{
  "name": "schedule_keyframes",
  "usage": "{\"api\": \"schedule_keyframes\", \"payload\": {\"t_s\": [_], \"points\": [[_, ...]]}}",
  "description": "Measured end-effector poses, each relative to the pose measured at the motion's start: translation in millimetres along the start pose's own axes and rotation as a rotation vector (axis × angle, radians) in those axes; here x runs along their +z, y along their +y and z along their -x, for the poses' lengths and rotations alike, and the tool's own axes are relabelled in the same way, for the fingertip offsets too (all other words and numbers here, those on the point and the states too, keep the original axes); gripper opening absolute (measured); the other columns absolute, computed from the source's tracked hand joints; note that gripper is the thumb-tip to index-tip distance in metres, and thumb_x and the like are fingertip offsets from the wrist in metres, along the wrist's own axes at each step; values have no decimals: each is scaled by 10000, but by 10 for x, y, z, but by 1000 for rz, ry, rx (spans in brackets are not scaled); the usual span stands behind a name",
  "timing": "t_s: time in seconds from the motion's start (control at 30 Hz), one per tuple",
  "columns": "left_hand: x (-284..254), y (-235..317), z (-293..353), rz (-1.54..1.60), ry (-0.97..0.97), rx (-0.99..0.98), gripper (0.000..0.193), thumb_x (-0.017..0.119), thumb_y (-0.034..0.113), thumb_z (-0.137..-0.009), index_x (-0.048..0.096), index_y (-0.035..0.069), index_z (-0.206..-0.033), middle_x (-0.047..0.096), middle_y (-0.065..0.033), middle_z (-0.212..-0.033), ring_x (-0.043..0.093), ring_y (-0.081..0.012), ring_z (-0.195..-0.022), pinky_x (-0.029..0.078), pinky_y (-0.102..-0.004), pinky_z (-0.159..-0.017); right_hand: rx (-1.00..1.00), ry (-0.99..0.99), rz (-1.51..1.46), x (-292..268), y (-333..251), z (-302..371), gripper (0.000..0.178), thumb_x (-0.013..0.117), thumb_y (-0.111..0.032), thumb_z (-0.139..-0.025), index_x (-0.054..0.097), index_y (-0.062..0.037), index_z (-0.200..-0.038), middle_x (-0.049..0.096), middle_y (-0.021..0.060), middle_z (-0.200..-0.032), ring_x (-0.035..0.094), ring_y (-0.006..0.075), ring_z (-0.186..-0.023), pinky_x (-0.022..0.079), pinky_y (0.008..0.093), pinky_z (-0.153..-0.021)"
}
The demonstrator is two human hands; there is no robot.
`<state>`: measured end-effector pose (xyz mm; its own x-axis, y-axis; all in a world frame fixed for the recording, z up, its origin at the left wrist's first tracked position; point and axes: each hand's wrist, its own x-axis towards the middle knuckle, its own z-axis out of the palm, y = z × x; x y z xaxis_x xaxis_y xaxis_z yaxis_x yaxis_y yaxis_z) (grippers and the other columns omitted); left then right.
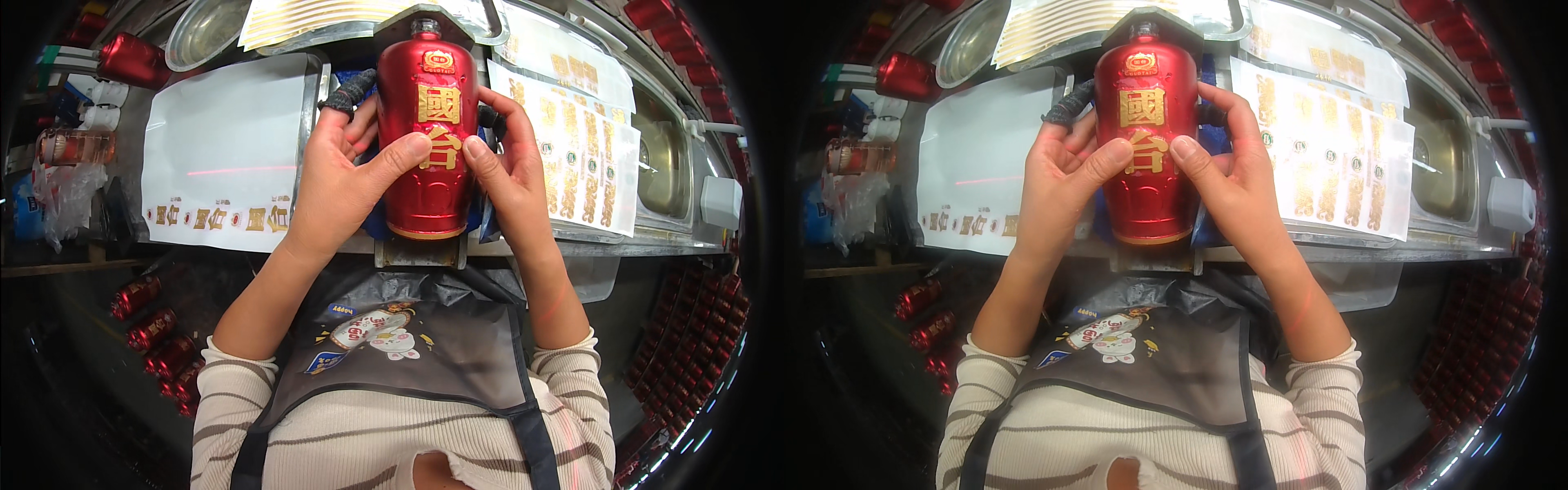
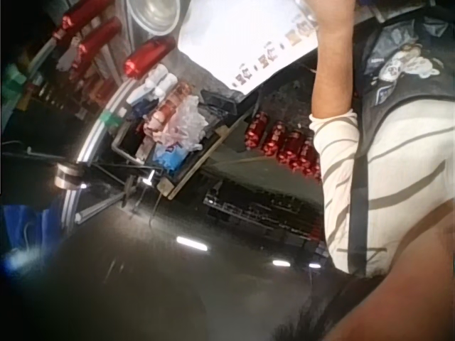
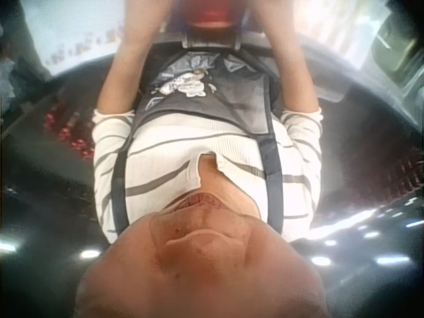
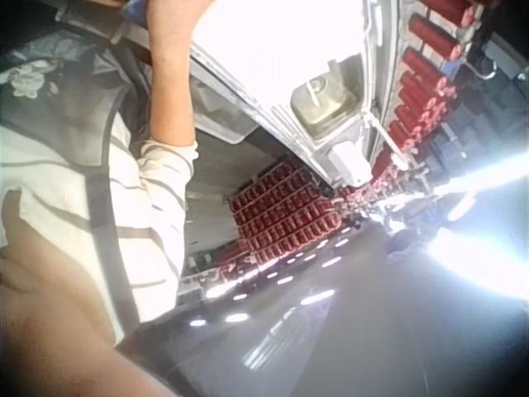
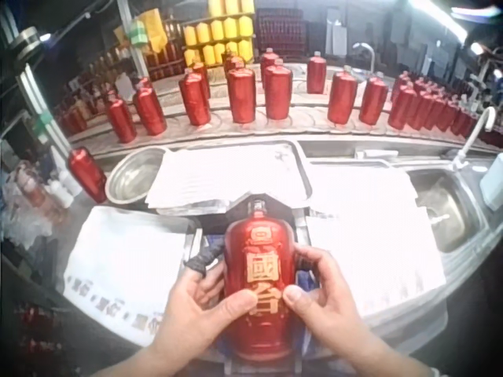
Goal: The person applies gold stickers to red cylindrical containers, smoothing each label with a blue cloth and rotating the container to ensure adhesion. The person handles multiple containers one at a time, placing finished units aside.
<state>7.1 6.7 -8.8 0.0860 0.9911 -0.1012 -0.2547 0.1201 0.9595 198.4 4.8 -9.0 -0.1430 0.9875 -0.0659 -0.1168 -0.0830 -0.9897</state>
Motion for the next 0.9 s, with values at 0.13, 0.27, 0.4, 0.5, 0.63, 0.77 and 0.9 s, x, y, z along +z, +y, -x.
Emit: {"api": "schedule_keyframes", "payload": {"t_s": [0.13,0.27,0.4,0.5,0.63,0.77,0.9], "points": [[27,82,18,104,8,-44,505,820,161,-833,426,-40,-1076,538,-259,-1356,544,-237,-1252,452,-358,-1056,32,-18,-113,-5,-31,-4,561,633,-162,-965,364,-17,-1435,579,142,-1235,670,109,-873,543,216,-736],[19,46,60,10,-16,-19,504,809,128,-837,431,-47,-1121,517,-255,-1380,514,-246,-1290,416,-377,-1095,-4,-5,-100,19,0,12,565,627,-159,-968,357,-16,-1443,553,151,-1282,674,123,-895,554,227,-749],[49,55,66,-36,-16,16,557,814,114,-828,425,-58,-1188,502,-249,-1399,499,-252,-1305,389,-389,-1118,-42,-21,20,-6,16,9,577,636,-156,-960,356,-18,-1446,544,156,-1294,677,125,-890,556,230,-731],[41,52,61,-36,-36,14,590,820,108,-819,419,-62,-1217,510,-237,-1391,500,-254,-1304,400,-382,-1108,-52,-12,36,-10,36,8,587,646,-157,-952,359,-22,-1445,540,156,-1300,677,121,-874,553,228,-713],[42,74,64,-17,-27,-7,579,825,117,-817,424,-65,-1193,514,-251,-1381,507,-253,-1296,419,-375,-1090,7,-23,22,-4,2,22,615,670,-176,-936,359,-26,-1444,517,162,-1337,676,116,-849,549,223,-699],[-9,49,52,-18,-33,-38,553,832,133,-813,426,-58,-1136,509,-269,-1382,514,-251,-1286,430,-372,-1078,10,-9,50,-10,43,12,645,695,-202,-917,364,-26,-1441,530,158,-1328,676,115,-835,541,222,-685],[-8,31,42,-9,-24,-53,536,839,147,-808,422,-43,-1087,515,-273,-1373,522,-243,-1274,429,-373,-1076,-56,58,49,29,85,6,601,705,-220,-905,431,-24,-1402,604,131,-1224,670,105,-804,524,210,-657]]}}
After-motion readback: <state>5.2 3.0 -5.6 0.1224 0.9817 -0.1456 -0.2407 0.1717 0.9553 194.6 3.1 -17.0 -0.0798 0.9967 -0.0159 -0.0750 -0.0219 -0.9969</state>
